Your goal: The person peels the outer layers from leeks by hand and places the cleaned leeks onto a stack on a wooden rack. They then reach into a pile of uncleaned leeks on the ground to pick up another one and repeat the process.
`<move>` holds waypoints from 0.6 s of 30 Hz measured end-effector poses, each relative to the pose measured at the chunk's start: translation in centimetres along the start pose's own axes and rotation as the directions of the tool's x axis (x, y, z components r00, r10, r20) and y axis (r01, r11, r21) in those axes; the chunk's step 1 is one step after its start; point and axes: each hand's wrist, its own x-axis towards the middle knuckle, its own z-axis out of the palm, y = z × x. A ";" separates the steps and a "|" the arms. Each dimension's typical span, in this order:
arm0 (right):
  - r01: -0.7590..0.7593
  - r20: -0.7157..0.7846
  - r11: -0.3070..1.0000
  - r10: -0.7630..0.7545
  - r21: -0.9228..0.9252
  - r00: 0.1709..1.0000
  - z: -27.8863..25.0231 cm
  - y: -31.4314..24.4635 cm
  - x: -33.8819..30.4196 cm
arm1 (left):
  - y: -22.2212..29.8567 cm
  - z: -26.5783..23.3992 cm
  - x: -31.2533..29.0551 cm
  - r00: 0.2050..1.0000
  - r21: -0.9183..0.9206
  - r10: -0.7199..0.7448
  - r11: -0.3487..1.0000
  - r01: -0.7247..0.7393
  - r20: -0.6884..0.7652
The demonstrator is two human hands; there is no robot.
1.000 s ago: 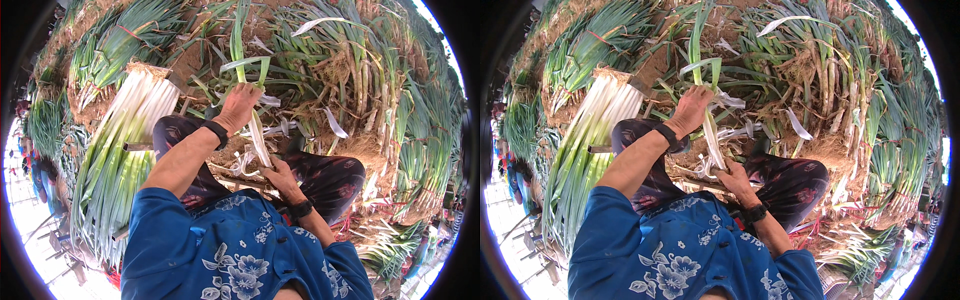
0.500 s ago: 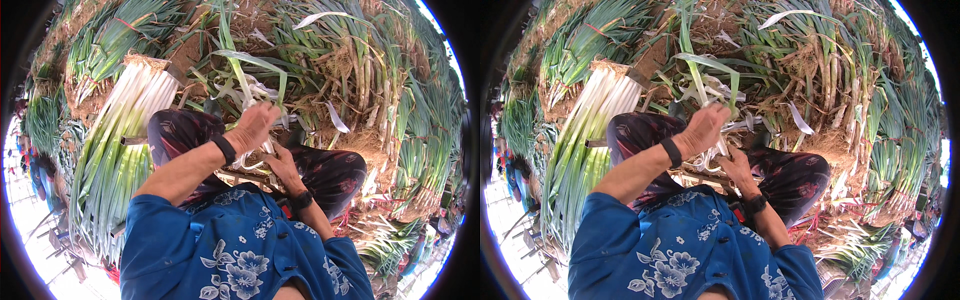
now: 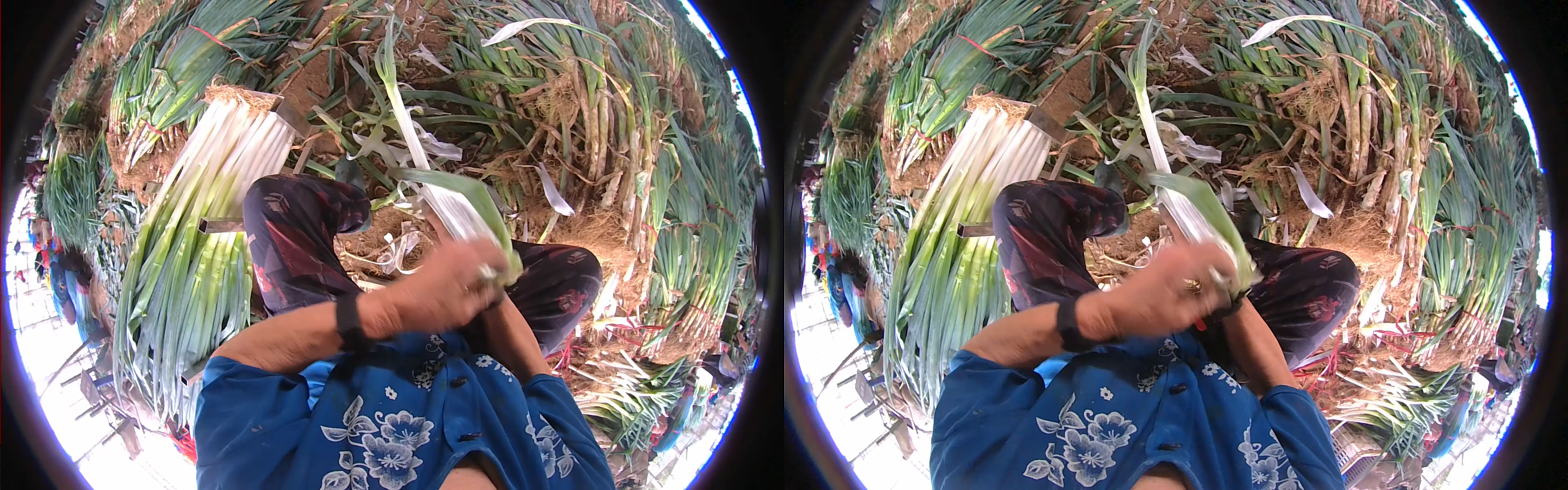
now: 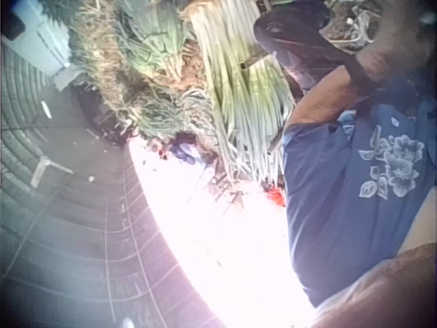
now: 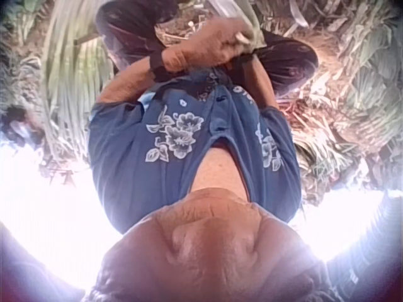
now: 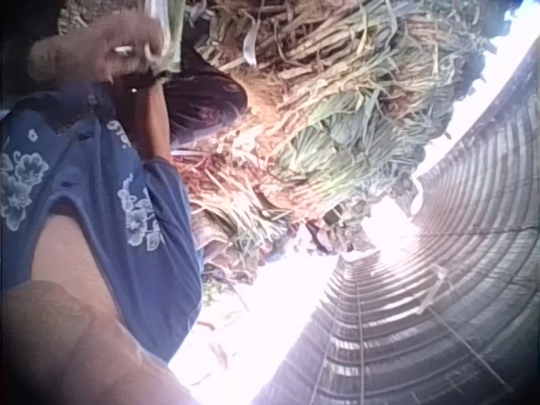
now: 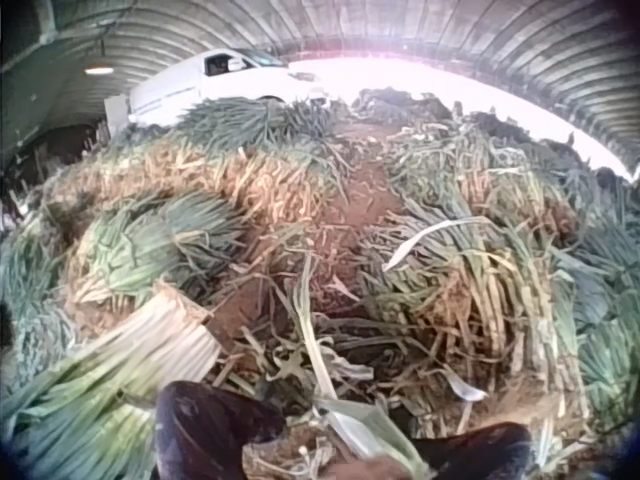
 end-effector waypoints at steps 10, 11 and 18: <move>-0.028 0.109 0.984 0.048 -0.176 0.993 2.6 -2.1 0.1 | -14.5 -19.1 7.3 0.417 -0.649 -0.785 0.616 0.447 -0.458; -0.033 0.110 0.984 0.053 -0.176 0.993 3.2 -1.7 0.1 | -15.9 -19.5 8.0 0.431 -0.732 -0.786 0.595 0.333 -0.443; 0.017 0.089 0.996 -0.024 0.084 0.996 3.1 -3.4 2.3 | -16.4 -21.6 11.1 0.118 -0.765 -0.794 0.607 0.216 -0.596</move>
